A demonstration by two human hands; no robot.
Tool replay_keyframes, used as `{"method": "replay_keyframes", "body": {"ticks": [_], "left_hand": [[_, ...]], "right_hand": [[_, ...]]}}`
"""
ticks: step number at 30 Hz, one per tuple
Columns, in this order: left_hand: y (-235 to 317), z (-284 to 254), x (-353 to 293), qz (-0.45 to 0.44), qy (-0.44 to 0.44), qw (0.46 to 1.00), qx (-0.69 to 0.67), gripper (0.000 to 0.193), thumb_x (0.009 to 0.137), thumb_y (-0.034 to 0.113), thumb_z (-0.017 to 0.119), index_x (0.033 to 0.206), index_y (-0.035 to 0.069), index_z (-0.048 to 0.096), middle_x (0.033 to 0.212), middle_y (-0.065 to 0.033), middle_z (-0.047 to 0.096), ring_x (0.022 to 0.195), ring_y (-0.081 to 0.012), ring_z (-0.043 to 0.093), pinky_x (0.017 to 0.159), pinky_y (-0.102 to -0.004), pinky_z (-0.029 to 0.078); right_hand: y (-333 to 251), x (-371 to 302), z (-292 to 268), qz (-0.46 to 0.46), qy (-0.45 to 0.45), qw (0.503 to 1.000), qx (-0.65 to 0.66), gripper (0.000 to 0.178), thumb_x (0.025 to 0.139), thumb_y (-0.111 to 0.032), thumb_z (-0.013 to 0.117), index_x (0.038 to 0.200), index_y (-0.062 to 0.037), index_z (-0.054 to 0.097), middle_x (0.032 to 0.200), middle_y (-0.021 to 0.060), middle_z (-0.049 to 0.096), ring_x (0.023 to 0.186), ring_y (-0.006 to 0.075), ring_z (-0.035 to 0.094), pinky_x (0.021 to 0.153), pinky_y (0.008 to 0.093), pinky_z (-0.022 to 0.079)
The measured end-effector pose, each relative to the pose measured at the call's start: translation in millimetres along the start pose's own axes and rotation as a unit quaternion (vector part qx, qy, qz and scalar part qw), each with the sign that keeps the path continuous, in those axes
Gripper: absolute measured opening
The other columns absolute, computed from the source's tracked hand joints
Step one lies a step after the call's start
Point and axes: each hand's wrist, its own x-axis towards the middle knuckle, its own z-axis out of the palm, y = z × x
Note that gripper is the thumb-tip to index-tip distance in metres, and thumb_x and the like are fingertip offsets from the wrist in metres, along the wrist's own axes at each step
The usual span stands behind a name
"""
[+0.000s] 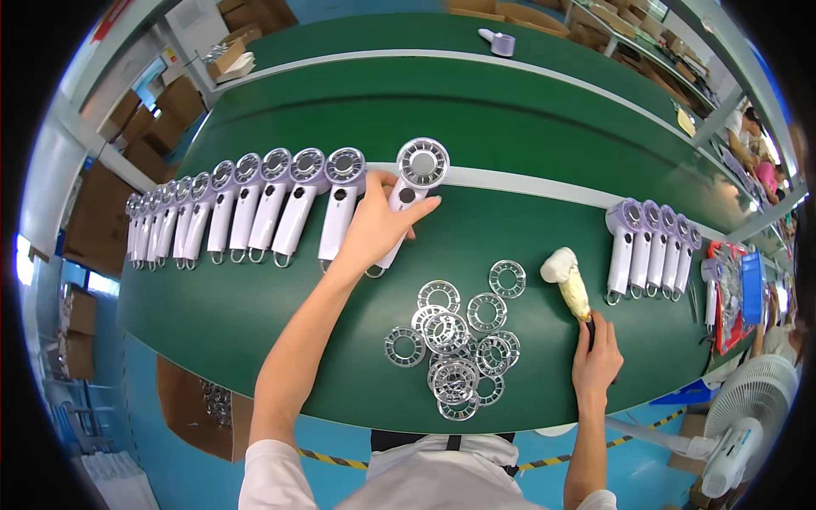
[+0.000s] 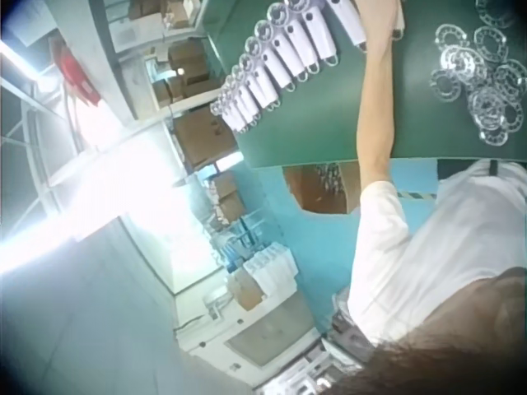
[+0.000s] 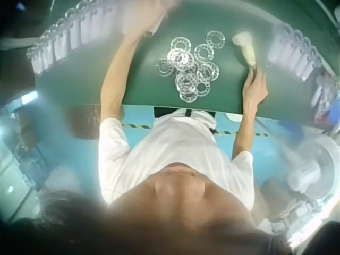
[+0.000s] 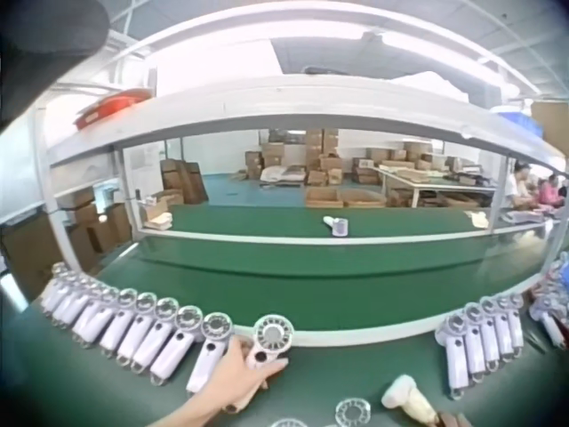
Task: The person assembles handheld fans by attaching circular grilles onto each fan head, tapping them into place with a mallet, and placing the assembled fans in a row on the table.
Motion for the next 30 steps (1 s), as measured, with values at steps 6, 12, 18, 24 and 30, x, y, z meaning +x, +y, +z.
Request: {"method": "replay_keyframes", "body": {"ticks": [6,12,18,24,30], "left_hand": [[-40,-6,5,0.032,0.066,0.985,0.159,0.047,0.087,0.019,0.071,0.11,-0.005,0.037,0.086,-0.0284,0.066,0.075,-0.0428,0.068,0.069,-0.0452,0.054],[-25,5,-1,0.118,0.183,0.872,0.438,0.033,0.092,0.024,0.066,0.093,-0.005,0.051,0.073,-0.0249,0.066,0.072,-0.0408,0.069,0.061,-0.0481,0.054],[-25,9,4,0.153,0.206,0.809,0.529,0.043,0.09,0.039,0.069,0.087,-0.003,0.058,0.081,-0.0182,0.068,0.069,-0.0328,0.07,0.054,-0.0418,0.055],[-27,5,5,0.098,0.163,0.809,0.557,0.045,0.093,0.042,0.062,0.107,-0.001,0.059,0.09,-0.0211,0.069,0.078,-0.0364,0.07,0.063,-0.0473,0.056],[-29,14,-3,0.141,0.234,0.757,0.594,0.057,0.084,0.05,0.071,0.101,-0.004,0.061,0.113,-0.0245,0.055,0.106,-0.0418,0.054,0.089,-0.0549,0.044]], "right_hand": [[2,-1,2,0.003,-0.003,1.0,-0.002,0.023,0.093,-0.013,0.065,0.116,-0.0081,0.063,0.088,0.0105,0.061,0.07,0.0313,0.063,0.059,0.0405,0.05],[4,-4,1,-0.003,-0.014,1.0,0.016,0.023,0.093,-0.014,0.066,0.115,-0.0089,0.063,0.087,0.0092,0.059,0.071,0.0293,0.062,0.059,0.0391,0.05],[6,-5,-5,-0.002,-0.01,0.999,0.034,0.023,0.092,-0.014,0.067,0.114,-0.0087,0.064,0.087,0.0083,0.058,0.072,0.0279,0.062,0.059,0.0385,0.049],[7,-2,-7,0.0,-0.026,0.998,0.052,0.023,0.088,-0.012,0.07,0.11,-0.0077,0.064,0.086,0.0078,0.056,0.073,0.0264,0.061,0.061,0.0386,0.049],[19,-7,-7,0.004,-0.04,0.998,0.045,0.024,0.087,-0.013,0.072,0.11,-0.0091,0.065,0.088,0.0063,0.055,0.076,0.0248,0.06,0.062,0.0381,0.049]]}}
